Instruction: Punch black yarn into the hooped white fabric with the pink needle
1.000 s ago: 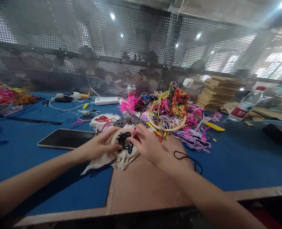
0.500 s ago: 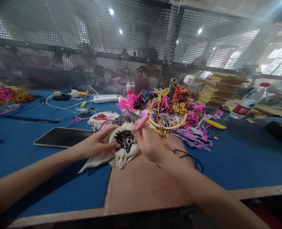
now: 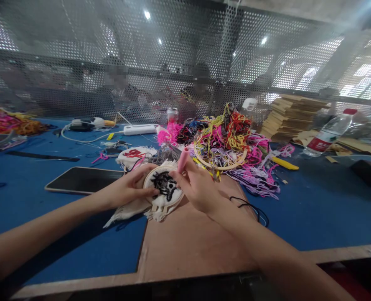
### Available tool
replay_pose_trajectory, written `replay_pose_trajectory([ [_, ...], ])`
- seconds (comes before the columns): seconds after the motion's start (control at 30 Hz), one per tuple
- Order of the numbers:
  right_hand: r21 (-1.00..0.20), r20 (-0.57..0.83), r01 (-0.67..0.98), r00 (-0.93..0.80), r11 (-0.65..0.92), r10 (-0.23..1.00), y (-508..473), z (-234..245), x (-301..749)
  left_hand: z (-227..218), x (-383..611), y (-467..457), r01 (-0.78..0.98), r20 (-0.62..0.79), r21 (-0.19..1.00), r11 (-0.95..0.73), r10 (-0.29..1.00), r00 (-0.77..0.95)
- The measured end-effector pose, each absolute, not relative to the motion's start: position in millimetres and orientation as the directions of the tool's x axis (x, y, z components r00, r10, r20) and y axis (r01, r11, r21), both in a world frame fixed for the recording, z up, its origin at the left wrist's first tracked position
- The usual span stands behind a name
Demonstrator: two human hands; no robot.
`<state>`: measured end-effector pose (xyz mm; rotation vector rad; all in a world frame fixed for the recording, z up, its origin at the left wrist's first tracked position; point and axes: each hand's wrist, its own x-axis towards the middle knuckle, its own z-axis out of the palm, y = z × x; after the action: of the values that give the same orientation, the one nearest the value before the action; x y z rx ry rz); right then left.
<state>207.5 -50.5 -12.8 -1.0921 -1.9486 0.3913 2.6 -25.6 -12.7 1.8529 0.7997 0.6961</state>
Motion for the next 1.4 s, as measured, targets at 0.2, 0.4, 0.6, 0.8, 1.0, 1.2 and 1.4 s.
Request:
replay_pose_trajectory([
  [0.2, -0.593, 0.536, 0.565, -0.255, 0.574, 0.805, -49.9, -13.4, 206.7, -15.2, 1.9, -24.1, 0.216, 0.139, 0.916, -0.338, 0.773, 0.619],
  [0.4, -0.563, 0.544, 0.573, -0.286, 0.596, 0.789, -50.6, -11.7, 206.5, -17.3, 2.0, -23.3, 0.238, 0.136, 0.91, -0.341, 0.784, 0.605],
  [0.6, -0.522, 0.547, 0.566, -0.353, 0.639, 0.759, -47.9, -11.0, 204.1, -13.4, 1.7, -24.9, 0.271, 0.137, 0.891, -0.364, 0.785, 0.604],
  [0.8, -0.392, 0.5, 0.659, -0.433, 0.642, 0.75, -50.8, -5.0, 203.6, -8.8, 2.3, -26.4, 0.305, 0.122, 0.876, -0.373, 0.784, 0.609],
  [1.0, -0.464, 0.523, 0.689, -0.293, 0.556, 0.8, -48.9, -12.5, 204.6, -11.6, 0.3, -22.5, 0.308, 0.071, 0.895, -0.323, 0.786, 0.615],
  [1.2, -0.505, 0.52, 0.68, -0.252, 0.532, 0.816, -47.8, -9.5, 204.8, -12.7, 2.0, -21.9, 0.268, 0.122, 0.901, -0.34, 0.793, 0.597],
  [1.4, -0.534, 0.541, 0.672, -0.194, 0.512, 0.819, -49.2, -11.2, 207.1, -9.8, 4.9, -24.8, 0.274, 0.124, 0.902, -0.333, 0.809, 0.574],
])
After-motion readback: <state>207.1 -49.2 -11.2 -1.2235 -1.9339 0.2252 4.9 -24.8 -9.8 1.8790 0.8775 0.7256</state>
